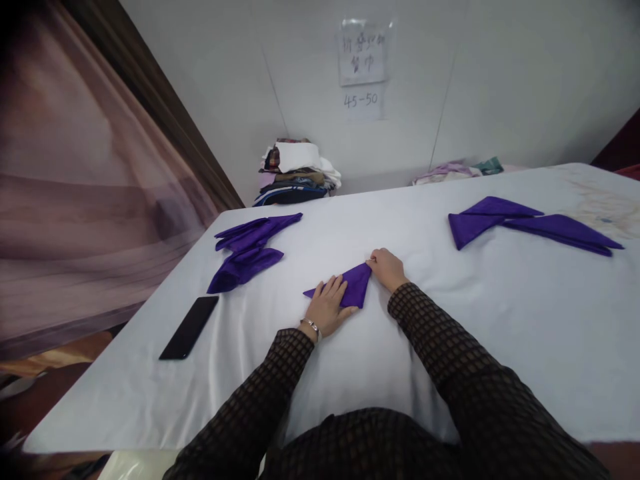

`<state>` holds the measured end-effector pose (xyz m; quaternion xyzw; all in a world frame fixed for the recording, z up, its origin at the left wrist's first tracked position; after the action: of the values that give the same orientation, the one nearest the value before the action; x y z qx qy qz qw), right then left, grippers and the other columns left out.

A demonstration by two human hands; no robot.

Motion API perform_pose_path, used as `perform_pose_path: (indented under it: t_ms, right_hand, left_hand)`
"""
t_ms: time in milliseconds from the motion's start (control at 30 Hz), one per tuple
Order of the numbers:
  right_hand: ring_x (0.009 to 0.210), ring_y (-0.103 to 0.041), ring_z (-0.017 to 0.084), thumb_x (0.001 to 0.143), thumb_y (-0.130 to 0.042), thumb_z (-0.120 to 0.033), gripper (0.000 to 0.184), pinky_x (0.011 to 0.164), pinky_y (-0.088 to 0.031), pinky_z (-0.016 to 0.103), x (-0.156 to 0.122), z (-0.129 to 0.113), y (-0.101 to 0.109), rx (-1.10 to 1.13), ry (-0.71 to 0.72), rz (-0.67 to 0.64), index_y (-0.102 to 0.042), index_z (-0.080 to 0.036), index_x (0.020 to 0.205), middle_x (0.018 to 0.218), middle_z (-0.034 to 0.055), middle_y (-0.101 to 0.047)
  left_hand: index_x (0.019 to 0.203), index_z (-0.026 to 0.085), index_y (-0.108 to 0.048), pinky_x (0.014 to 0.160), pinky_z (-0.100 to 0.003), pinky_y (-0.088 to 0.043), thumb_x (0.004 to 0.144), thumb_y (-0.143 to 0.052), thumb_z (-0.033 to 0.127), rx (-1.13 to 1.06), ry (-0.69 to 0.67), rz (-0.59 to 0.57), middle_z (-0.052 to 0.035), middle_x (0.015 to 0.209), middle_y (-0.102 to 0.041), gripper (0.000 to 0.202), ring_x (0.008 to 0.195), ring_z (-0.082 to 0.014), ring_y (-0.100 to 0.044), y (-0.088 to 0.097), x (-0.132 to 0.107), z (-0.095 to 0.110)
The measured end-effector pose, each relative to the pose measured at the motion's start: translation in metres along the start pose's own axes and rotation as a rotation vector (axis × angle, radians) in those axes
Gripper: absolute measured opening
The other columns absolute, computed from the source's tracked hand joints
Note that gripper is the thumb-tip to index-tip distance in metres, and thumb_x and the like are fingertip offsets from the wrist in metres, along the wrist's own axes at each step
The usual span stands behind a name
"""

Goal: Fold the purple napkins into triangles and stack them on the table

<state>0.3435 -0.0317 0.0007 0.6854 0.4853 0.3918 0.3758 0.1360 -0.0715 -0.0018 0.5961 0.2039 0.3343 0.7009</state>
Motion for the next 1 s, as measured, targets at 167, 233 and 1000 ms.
perform_pose_path:
  t_ms: [167,233,1000]
  right_hand:
    - [0.086,-0.054,0.019,0.084,-0.052,-0.035,0.019,0.066,-0.036,0.027,-0.003,0.000,0.001,-0.029,-0.028,0.042,-0.063,-0.020,0.088,0.092,0.0057,-0.061]
    - [0.087,-0.054,0.019,0.084,-0.051,-0.035,0.019,0.067,-0.036,0.027,-0.003,0.000,0.001,-0.038,-0.033,0.046,-0.063,-0.020,0.088,0.093,0.0056,-0.061]
    - [0.134,-0.025,0.029,0.087,-0.030,-0.063,0.071,0.108,-0.015,0.051,-0.049,-0.064,-0.003,0.025,0.436,-0.285,-0.040,-0.013,0.136,0.144,0.0162,-0.035]
  left_hand:
    - [0.139,0.017,-0.033,0.111,-0.049,-0.017,0.085,-0.030,0.063,0.019,-0.003,-0.007,-0.0114,0.147,-0.032,0.071,0.137,-0.0265,-0.022,0.000,-0.001,-0.001]
    - [0.139,0.016,-0.032,0.111,-0.050,-0.017,0.086,-0.028,0.063,0.040,-0.009,-0.019,-0.0113,0.147,-0.031,0.071,0.137,-0.0265,-0.021,0.000,0.000,0.000]
    - [0.139,0.013,-0.034,0.110,-0.050,-0.018,0.085,-0.038,0.057,0.084,0.002,-0.037,-0.0121,0.147,-0.030,0.069,0.137,-0.0274,-0.023,-0.002,0.005,-0.009]
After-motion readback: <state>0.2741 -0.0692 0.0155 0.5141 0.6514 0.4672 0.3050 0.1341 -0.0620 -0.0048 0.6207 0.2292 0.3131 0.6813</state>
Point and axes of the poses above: each hand's wrist, its own x-axis towards the middle knuckle, its own y-axis out of the back of the hand, z = x × y, the point moved 3 cm from there along x, towards the middle knuckle
